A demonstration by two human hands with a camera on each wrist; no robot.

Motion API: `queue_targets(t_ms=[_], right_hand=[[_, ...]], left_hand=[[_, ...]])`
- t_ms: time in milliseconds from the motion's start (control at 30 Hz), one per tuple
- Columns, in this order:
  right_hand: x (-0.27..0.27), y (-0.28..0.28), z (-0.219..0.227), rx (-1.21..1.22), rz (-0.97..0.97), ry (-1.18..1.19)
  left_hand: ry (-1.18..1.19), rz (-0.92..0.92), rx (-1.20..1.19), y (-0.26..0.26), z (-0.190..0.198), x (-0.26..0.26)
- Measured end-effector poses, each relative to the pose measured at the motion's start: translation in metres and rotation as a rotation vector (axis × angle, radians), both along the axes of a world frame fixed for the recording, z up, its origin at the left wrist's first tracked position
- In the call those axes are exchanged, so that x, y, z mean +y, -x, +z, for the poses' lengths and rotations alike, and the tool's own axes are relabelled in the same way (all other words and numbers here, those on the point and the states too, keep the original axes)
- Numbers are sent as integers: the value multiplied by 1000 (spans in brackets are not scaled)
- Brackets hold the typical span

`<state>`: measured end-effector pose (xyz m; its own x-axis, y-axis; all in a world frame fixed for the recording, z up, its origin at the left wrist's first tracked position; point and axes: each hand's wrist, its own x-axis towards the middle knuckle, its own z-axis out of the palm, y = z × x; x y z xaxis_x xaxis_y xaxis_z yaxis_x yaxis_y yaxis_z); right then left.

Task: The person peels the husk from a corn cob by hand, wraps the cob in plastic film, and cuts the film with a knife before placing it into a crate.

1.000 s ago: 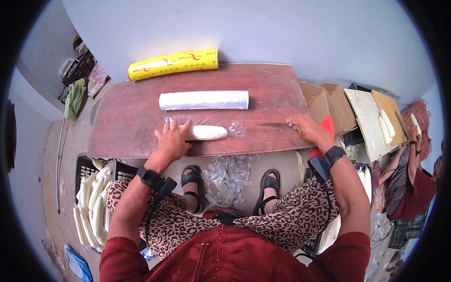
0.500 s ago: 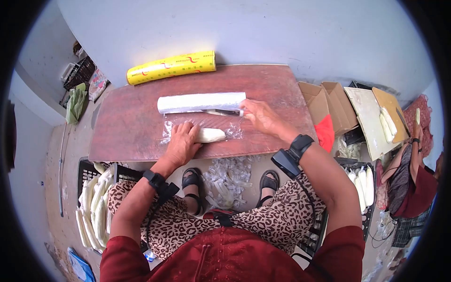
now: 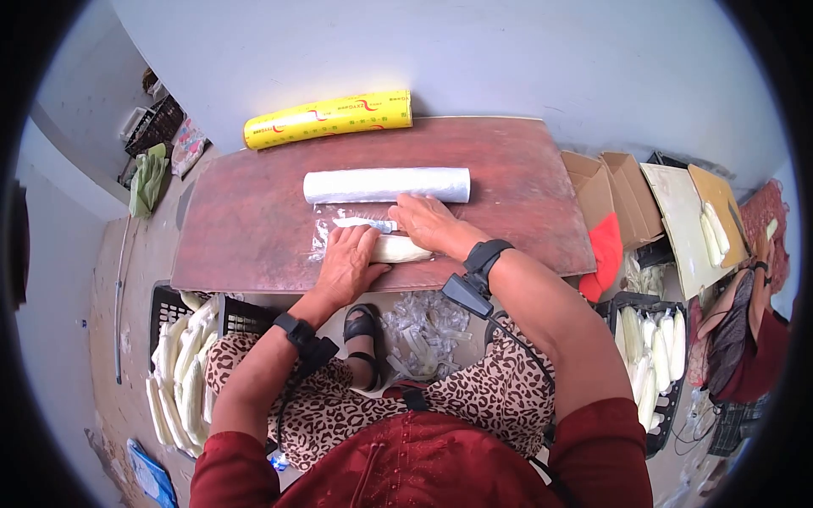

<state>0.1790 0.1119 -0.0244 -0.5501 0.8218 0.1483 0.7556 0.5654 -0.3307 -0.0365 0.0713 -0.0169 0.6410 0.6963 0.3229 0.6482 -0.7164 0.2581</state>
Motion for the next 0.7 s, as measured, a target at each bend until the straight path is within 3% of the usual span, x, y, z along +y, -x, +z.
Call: queue_targets(t_ms=[433,700], right_hand=[[0,7,5,-40,10,54],[-2,13,4,-200,37,-69]], left_hand=[[147,-23,9,1,4,12],[307,26,115,2,12,13]])
